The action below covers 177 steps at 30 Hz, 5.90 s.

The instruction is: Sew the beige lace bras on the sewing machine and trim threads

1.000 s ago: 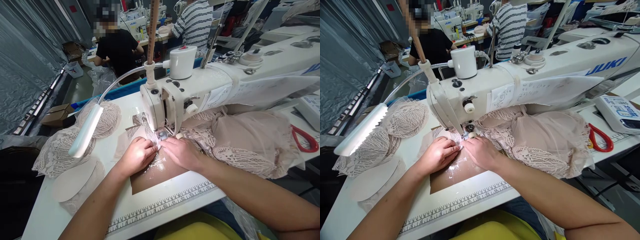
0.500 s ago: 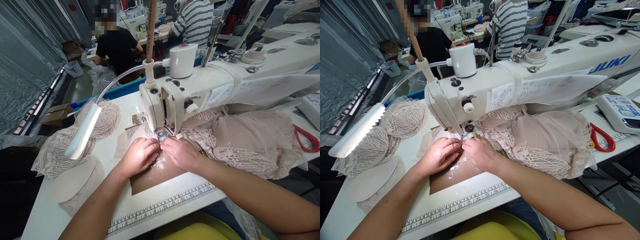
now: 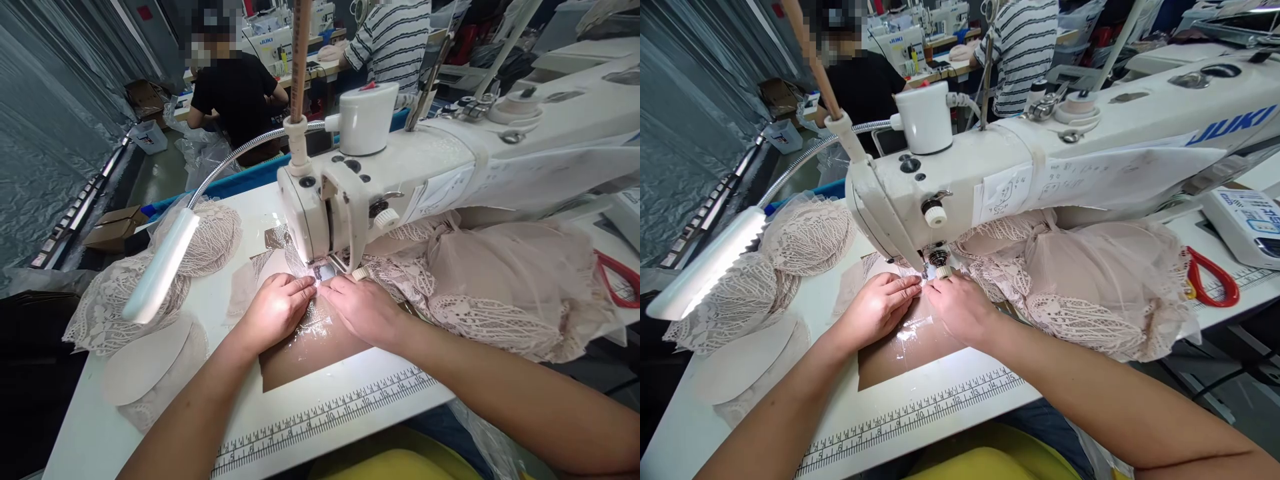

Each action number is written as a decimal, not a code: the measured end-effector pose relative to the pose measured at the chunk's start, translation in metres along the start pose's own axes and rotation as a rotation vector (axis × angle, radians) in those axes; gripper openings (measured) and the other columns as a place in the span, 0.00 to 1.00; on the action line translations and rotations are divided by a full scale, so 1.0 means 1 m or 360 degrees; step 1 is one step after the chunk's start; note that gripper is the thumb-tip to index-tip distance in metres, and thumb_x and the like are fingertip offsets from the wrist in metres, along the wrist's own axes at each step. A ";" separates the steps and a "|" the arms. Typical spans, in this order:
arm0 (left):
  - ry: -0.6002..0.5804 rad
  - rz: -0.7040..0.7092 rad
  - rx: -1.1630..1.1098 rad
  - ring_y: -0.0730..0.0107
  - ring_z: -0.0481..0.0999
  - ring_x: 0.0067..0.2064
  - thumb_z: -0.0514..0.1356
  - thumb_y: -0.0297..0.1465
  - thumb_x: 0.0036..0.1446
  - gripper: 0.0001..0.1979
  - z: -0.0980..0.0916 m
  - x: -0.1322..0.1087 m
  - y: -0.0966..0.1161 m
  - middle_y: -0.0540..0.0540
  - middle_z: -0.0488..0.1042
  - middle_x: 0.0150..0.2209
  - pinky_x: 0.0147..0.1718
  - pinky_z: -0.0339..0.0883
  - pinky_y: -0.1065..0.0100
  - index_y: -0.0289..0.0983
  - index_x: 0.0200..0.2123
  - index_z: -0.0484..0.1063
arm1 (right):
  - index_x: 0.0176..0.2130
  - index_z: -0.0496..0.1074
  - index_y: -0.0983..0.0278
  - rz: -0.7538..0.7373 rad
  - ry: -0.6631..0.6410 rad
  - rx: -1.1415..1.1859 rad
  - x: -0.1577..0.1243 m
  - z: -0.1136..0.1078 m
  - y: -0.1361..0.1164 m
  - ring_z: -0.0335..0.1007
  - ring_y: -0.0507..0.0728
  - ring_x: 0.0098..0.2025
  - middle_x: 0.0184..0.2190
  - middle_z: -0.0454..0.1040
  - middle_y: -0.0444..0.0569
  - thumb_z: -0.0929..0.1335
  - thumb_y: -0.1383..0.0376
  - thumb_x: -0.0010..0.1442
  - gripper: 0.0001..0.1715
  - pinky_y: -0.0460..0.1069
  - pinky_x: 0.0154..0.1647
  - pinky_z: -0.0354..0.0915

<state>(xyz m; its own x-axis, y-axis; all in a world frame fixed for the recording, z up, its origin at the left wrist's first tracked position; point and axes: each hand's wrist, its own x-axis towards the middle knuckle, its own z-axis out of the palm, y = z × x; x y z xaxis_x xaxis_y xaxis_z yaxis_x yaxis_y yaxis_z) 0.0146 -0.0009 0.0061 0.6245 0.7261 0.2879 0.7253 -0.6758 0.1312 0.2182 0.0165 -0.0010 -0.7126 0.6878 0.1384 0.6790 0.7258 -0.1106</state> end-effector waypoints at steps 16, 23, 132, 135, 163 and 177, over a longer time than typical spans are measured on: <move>0.0080 -0.0342 0.0039 0.55 0.69 0.48 0.51 0.31 0.61 0.16 0.005 -0.003 -0.011 0.39 0.71 0.52 0.48 0.64 0.53 0.35 0.50 0.71 | 0.46 0.74 0.63 -0.0069 0.0114 0.0058 -0.001 0.002 0.006 0.66 0.54 0.30 0.31 0.72 0.49 0.59 0.72 0.61 0.20 0.48 0.29 0.56; 0.0143 -0.0587 0.0067 0.54 0.68 0.52 0.52 0.31 0.60 0.16 0.003 -0.009 -0.019 0.38 0.70 0.52 0.50 0.62 0.52 0.36 0.49 0.71 | 0.48 0.73 0.65 -0.0188 0.0214 0.0075 -0.003 0.007 0.012 0.69 0.56 0.30 0.32 0.73 0.50 0.57 0.69 0.63 0.21 0.50 0.31 0.62; -0.0504 -0.0115 0.0094 0.50 0.69 0.51 0.54 0.26 0.55 0.22 -0.033 0.010 0.004 0.34 0.72 0.47 0.49 0.65 0.48 0.31 0.54 0.67 | 0.40 0.74 0.63 0.0119 0.0035 0.0278 -0.002 -0.008 0.009 0.66 0.54 0.31 0.28 0.71 0.49 0.61 0.69 0.61 0.13 0.48 0.31 0.56; -0.0402 -0.0135 0.0122 0.52 0.69 0.51 0.53 0.24 0.56 0.19 -0.036 0.009 0.015 0.35 0.71 0.49 0.52 0.62 0.48 0.31 0.51 0.69 | 0.38 0.75 0.62 0.0171 0.0078 0.0277 -0.003 -0.007 0.012 0.62 0.52 0.26 0.27 0.71 0.48 0.60 0.70 0.61 0.15 0.48 0.27 0.52; -0.0116 -0.0149 -0.0051 0.59 0.68 0.40 0.52 0.27 0.60 0.12 -0.010 0.003 0.006 0.39 0.70 0.38 0.44 0.66 0.54 0.33 0.44 0.71 | 0.36 0.72 0.63 0.0089 0.0055 0.0298 0.002 -0.012 0.010 0.59 0.52 0.29 0.30 0.70 0.47 0.60 0.74 0.56 0.14 0.47 0.28 0.49; -0.0152 0.0034 -0.0220 0.55 0.67 0.48 0.51 0.25 0.59 0.19 -0.003 -0.001 0.011 0.36 0.70 0.51 0.48 0.64 0.50 0.34 0.54 0.67 | 0.33 0.72 0.63 0.0061 -0.0002 0.0353 0.002 -0.014 0.009 0.58 0.51 0.27 0.28 0.69 0.46 0.61 0.71 0.59 0.11 0.46 0.27 0.49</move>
<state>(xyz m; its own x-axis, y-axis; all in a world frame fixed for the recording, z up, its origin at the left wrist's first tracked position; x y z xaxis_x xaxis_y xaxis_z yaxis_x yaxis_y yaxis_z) 0.0208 -0.0097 0.0103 0.6688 0.7158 0.2011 0.6690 -0.6973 0.2573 0.2253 0.0243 0.0123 -0.6872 0.7150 0.1289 0.6503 0.6844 -0.3296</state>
